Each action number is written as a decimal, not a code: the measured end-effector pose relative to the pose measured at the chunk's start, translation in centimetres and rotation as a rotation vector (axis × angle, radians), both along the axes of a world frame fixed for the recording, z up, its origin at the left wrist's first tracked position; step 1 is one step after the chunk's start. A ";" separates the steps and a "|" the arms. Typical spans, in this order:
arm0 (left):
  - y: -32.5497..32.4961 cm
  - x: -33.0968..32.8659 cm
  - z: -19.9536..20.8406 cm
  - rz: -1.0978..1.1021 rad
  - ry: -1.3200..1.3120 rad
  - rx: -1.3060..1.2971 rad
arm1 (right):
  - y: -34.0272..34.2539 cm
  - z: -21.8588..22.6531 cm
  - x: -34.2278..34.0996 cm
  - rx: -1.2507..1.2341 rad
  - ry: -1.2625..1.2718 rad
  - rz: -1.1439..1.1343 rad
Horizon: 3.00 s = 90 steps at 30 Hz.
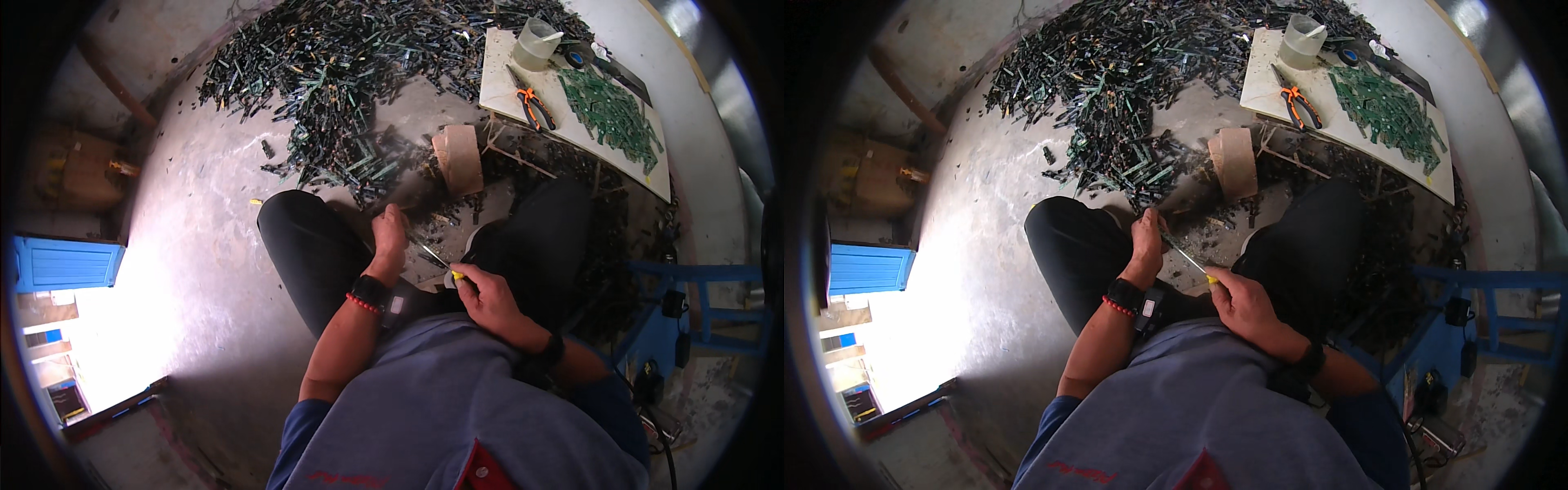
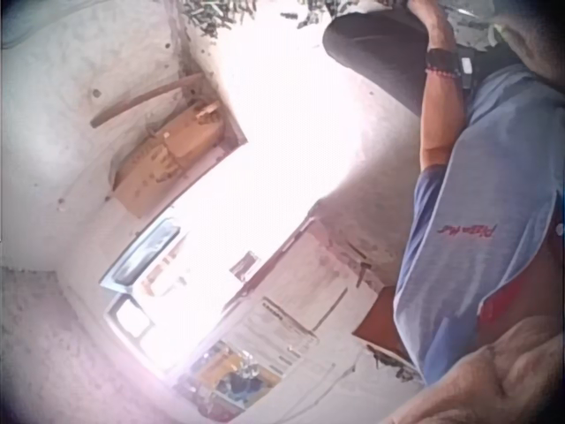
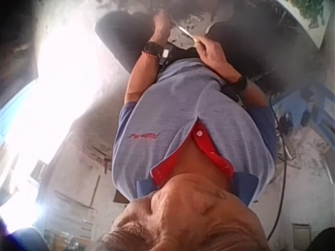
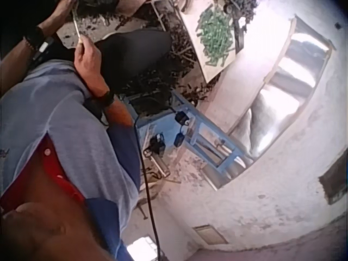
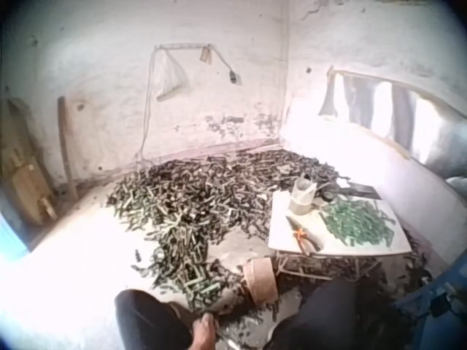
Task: The person sits on the floor and uses pliers and a screwdriver to strip components from green circuit boards. They repeatedly cut and pry parts off the boards, placing the separated pieces onto a nearby table.
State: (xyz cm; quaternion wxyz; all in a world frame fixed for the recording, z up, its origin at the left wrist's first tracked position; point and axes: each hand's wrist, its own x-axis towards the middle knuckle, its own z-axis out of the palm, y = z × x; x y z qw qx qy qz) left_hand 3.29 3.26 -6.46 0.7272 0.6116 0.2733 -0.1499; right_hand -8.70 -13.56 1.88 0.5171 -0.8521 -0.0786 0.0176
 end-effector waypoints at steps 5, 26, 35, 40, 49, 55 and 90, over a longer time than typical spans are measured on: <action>-0.2 -0.4 1.0 0.006 0.006 0.014 | -1.8 1.8 0.7 0.721 0.844 -0.102; -0.6 0.4 -0.3 0.105 -0.004 -0.194 | 0.8 1.6 0.5 1.078 0.970 -0.250; -1.0 1.0 -1.0 0.164 0.122 -0.078 | 2.1 -1.0 -0.4 0.342 0.355 -0.146; -0.7 1.2 -0.4 0.199 0.127 -0.101 | 3.0 -1.3 -0.2 0.001 -0.067 -0.138; -0.9 0.9 0.6 0.245 0.087 -0.074 | 1.7 0.6 0.8 1.267 1.002 -0.340; -0.6 1.0 0.6 0.234 0.090 -0.113 | 1.6 1.0 0.8 0.799 0.761 -0.187; -0.6 -2.1 -1.4 -0.337 -0.120 -0.239 | -0.4 -0.9 6.0 0.258 0.195 0.135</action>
